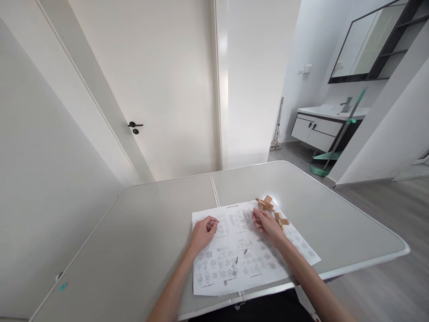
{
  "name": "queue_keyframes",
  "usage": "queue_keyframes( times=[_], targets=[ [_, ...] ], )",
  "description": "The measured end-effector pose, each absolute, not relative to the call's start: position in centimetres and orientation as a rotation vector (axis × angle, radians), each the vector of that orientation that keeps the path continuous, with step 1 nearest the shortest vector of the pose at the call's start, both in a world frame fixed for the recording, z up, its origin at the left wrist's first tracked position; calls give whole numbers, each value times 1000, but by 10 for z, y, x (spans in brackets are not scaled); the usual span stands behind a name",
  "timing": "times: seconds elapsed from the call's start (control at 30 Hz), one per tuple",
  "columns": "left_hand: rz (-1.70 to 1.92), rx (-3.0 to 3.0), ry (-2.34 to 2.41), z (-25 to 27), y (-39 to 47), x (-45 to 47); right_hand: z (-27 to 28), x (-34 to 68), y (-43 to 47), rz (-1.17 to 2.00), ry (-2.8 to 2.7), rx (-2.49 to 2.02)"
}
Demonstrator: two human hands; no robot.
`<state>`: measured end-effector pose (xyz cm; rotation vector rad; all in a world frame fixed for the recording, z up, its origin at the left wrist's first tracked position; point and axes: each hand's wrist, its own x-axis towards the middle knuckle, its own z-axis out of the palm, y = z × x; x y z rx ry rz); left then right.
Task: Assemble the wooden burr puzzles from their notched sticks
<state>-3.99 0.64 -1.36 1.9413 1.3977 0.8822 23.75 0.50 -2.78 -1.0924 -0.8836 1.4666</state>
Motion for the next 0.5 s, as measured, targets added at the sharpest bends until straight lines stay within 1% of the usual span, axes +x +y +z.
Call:
queue_keyframes(
  times=[0.23,0.5],
  targets=[
    [874,1954,1413,-14,6,-39,-43,249,16,1420,-714,-1141],
    [869,1960,1423,-15,7,-39,-52,249,19,1339,-579,-1067]
  ],
)
